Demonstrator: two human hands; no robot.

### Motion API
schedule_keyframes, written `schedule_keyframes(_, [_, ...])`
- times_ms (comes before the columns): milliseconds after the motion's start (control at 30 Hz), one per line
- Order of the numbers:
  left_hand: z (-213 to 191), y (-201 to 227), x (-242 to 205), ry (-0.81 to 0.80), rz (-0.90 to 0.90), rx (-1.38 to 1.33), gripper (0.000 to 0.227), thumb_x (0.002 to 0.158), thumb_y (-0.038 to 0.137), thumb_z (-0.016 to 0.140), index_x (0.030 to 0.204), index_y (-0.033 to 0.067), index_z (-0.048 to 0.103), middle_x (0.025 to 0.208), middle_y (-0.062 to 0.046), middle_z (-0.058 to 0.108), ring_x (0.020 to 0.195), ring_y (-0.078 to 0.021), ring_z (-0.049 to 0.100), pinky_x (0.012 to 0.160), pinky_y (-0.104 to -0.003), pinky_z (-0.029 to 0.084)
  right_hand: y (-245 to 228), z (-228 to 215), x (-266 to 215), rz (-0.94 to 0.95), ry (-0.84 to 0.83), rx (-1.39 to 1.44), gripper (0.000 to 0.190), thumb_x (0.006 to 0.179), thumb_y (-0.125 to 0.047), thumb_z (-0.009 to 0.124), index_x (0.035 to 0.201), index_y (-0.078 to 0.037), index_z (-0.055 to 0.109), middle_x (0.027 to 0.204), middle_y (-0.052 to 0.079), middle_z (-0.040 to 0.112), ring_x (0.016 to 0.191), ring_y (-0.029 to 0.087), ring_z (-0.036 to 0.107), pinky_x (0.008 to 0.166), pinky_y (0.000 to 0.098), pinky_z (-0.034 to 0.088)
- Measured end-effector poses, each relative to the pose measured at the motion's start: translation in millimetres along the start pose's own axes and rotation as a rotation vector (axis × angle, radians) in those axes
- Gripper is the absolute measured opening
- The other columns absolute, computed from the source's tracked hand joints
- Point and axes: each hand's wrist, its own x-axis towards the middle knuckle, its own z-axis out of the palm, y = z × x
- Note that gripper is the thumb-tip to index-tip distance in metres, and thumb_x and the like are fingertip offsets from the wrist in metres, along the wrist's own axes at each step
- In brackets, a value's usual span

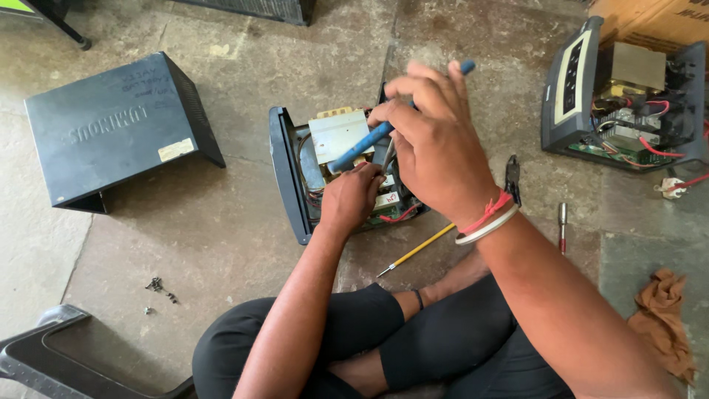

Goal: The person sits on the floor and uses a screwdriver to remove screws from the casing of a black electronic device. After opening the casing, the person uses a test screwdriver to probe various internal components and wires.

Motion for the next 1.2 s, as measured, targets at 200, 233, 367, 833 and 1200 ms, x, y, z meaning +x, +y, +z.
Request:
schedule_keyframes(200, [4.3,-3.0,-0.5,0.030,0.022,0.037,0.018,0.095,0.026,0.065,0.106,0.0145,0.072,0.096,-0.012,0.072,0.087,-0.0363,0.070,0.073,-0.047,0.055,21.9,16.0,-13.0,-0.086,0.146,0.097,0.007,0.101,-0.015,0.075,0.108,-0.014,0.073,0.155,0.012,0.054,0.156,0.040,0.032,0.132,0.0633,0.011])
schedule_keyframes(233, [2.9,-1.6,0.3,0.034,0.044,0.043,0.017,0.095,0.024,0.064,0.105,0.0129,0.071,0.099,-0.012,0.072,0.087,-0.0374,0.069,0.072,-0.047,0.055,25.8,14.0,-17.5,-0.088,0.163,0.074,0.008,0.101,-0.018,0.076,0.109,-0.017,0.075,0.155,0.010,0.054,0.157,0.039,0.032,0.132,0.0621,0.010])
schedule_keyframes(367, [-5.8,16.6,0.4,0.116,0.161,-0.092,0.015,0.099,0.025,0.063,0.104,0.0121,0.069,0.095,-0.011,0.073,0.092,-0.0360,0.070,0.075,-0.048,0.054,48.6,-12.3,-38.0,-0.006,0.373,0.123,0.021,0.110,-0.020,0.070,0.130,-0.019,0.075,0.165,0.009,0.048,0.157,0.030,0.029,0.137,0.0459,0.016])
schedule_keyframes(833, [69.4,100.0,-66.1,-0.268,0.010,-0.632,0.023,0.104,0.024,0.058,0.114,0.0043,0.058,0.072,-0.014,0.066,0.065,-0.0289,0.068,0.060,-0.040,0.052,212.2,44.6,-126.3,1.045,0.354,1.427,0.022,0.098,-0.003,0.062,0.115,-0.002,0.048,0.116,0.023,0.071,0.099,0.034,0.076,0.089,0.0471,0.065])
schedule_keyframes(1200, [72.1,88.5,-60.3,-0.468,-0.081,-0.572,0.029,0.106,0.027,0.050,0.121,0.0072,0.066,0.084,-0.008,0.072,0.069,-0.0209,0.070,0.066,-0.035,0.055,192.8,29.6,-106.9,1.049,0.206,1.197,0.040,0.094,-0.002,0.063,0.133,-0.002,0.062,0.102,0.010,0.076,0.068,0.015,0.069,0.059,0.0281,0.058])
